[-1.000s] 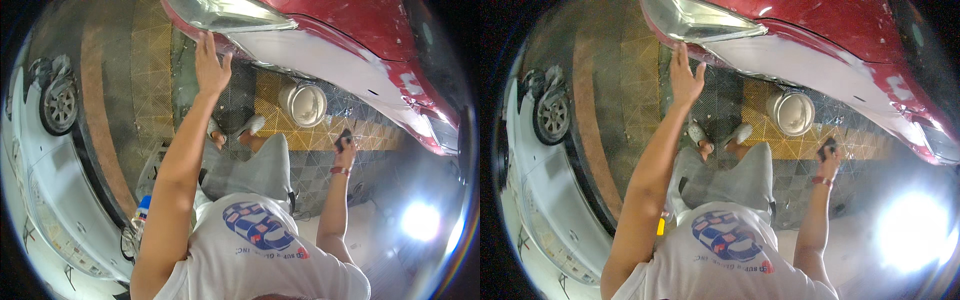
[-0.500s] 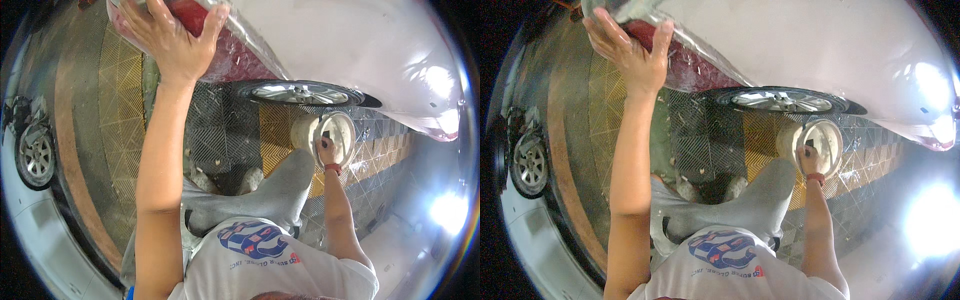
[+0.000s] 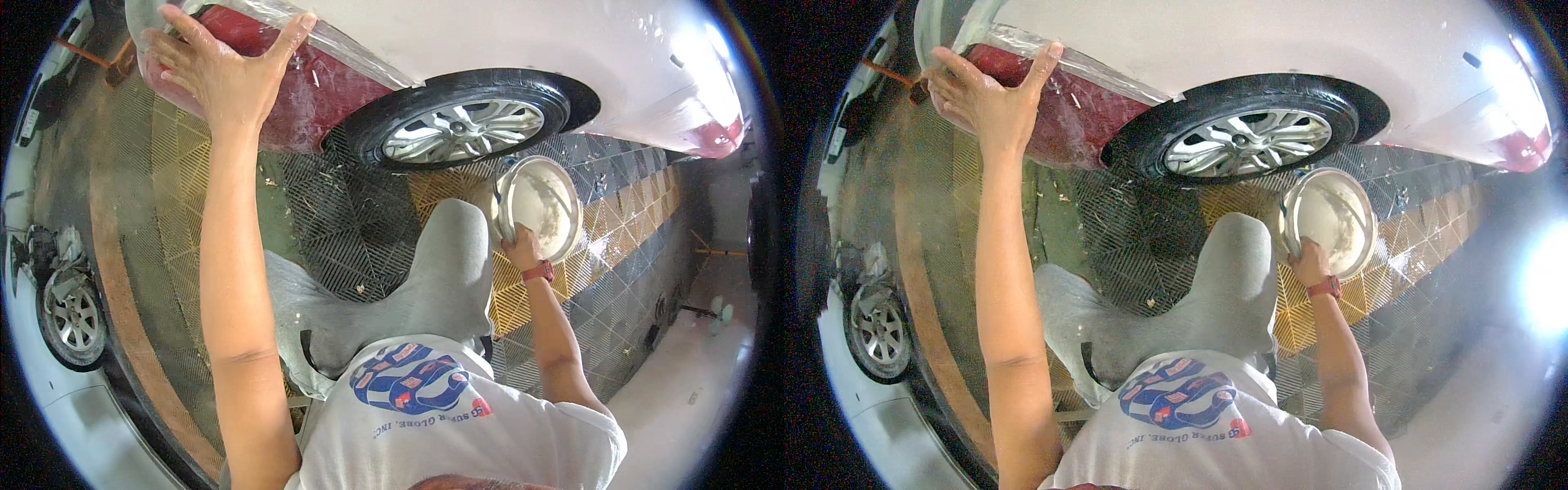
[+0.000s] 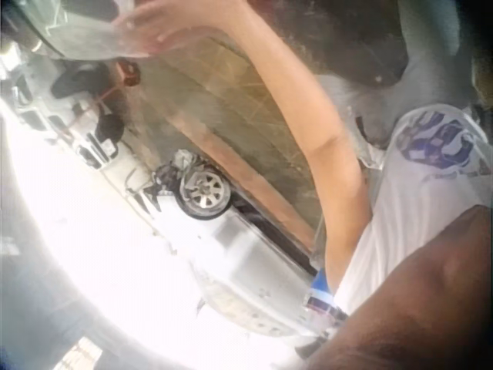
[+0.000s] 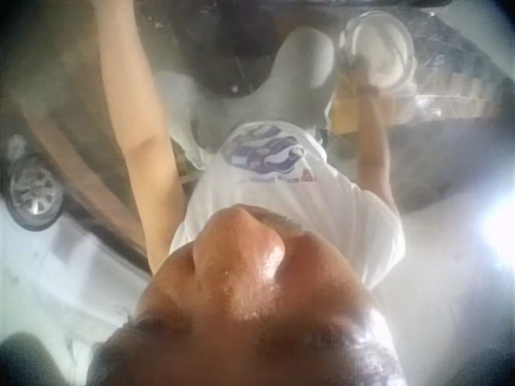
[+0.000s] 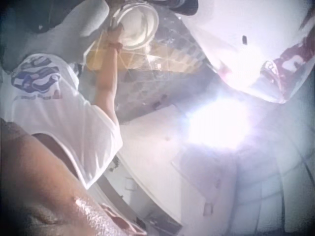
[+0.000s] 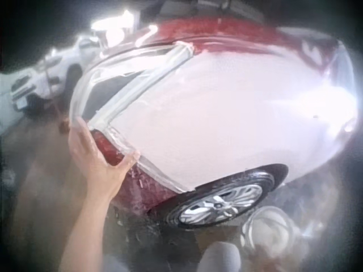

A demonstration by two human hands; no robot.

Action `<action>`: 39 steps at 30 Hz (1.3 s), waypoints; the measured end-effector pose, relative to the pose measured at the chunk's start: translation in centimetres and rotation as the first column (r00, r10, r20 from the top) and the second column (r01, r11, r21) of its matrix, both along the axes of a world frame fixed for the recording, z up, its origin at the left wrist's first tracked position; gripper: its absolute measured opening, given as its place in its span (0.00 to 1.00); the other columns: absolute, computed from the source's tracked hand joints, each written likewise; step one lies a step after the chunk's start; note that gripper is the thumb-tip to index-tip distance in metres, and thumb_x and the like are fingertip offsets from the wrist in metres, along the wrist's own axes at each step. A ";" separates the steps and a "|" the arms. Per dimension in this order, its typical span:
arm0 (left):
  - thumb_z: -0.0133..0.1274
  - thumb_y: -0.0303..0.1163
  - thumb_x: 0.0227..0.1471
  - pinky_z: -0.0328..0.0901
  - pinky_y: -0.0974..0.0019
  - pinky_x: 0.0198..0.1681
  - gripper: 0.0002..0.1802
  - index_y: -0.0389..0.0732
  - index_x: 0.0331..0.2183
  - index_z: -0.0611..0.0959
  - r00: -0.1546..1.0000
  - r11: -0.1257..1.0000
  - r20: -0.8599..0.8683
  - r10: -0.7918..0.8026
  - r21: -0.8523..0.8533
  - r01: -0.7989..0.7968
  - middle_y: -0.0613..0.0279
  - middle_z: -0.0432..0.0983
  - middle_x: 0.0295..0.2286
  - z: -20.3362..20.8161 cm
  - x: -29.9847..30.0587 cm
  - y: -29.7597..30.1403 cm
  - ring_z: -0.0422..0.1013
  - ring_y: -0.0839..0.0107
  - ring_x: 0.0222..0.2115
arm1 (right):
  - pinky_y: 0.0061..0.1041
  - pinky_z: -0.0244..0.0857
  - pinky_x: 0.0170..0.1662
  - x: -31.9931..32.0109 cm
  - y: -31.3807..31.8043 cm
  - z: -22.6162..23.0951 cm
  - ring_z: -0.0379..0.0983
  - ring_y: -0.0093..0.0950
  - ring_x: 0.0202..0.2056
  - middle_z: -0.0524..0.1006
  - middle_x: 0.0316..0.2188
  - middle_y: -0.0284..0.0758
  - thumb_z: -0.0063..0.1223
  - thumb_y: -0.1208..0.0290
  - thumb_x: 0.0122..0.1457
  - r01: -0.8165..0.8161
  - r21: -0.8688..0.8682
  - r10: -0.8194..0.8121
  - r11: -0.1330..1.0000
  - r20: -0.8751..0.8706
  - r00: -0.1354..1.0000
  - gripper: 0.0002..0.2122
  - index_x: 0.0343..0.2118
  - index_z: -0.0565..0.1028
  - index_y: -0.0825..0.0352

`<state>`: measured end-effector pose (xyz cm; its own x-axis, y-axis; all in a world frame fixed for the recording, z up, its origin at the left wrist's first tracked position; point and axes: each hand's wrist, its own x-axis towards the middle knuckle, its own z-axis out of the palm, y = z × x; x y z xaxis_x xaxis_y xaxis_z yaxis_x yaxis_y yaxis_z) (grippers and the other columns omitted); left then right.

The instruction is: The person applies a transparent protective film to the front fender of a red car. They smooth the film with a squeegee, dip the tool in a bucket of water, and carefully align and press the film along the wheel arch and body lines.

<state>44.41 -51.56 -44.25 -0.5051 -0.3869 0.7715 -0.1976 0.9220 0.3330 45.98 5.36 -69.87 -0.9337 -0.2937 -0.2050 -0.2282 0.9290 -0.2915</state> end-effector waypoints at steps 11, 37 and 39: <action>0.70 0.78 0.33 0.24 0.26 0.71 0.94 0.30 0.71 0.28 0.990 0.989 0.144 -0.011 0.147 -0.011 0.17 0.16 0.68 -4.3 0.4 6.3 0.14 0.30 0.71 | 0.30 0.79 0.42 -9.6 4.2 -6.7 0.83 0.33 0.39 0.84 0.40 0.37 0.63 0.79 0.61 0.607 -0.483 -0.083 0.631 0.736 0.672 0.17 0.53 0.80 0.57; 0.55 0.44 0.67 0.71 0.49 0.55 0.27 0.38 0.60 0.80 0.221 0.478 0.975 -0.025 0.206 -0.854 0.42 0.81 0.52 -19.0 32.6 -13.3 0.77 0.52 0.55 | 0.34 0.69 0.40 -15.0 -5.0 24.5 0.75 0.28 0.33 0.82 0.32 0.40 0.61 0.64 0.66 -0.224 -0.179 0.220 0.958 -0.037 0.975 0.13 0.35 0.79 0.72; 0.55 0.33 0.66 0.70 0.50 0.57 0.23 0.35 0.58 0.80 0.256 0.462 0.966 -0.035 0.243 -0.853 0.42 0.80 0.54 -18.6 32.2 -10.3 0.77 0.51 0.54 | 0.39 0.71 0.46 -14.7 -9.8 31.7 0.80 0.41 0.38 0.83 0.34 0.45 0.63 0.63 0.63 -0.396 -0.139 0.351 0.908 -0.264 0.898 0.13 0.39 0.80 0.69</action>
<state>76.61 -61.85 -62.83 -0.1503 -0.8448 -0.5135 -0.9885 0.1380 0.0623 31.31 -4.42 -38.22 -0.7617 -0.6414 0.0915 -0.6281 0.6964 -0.3473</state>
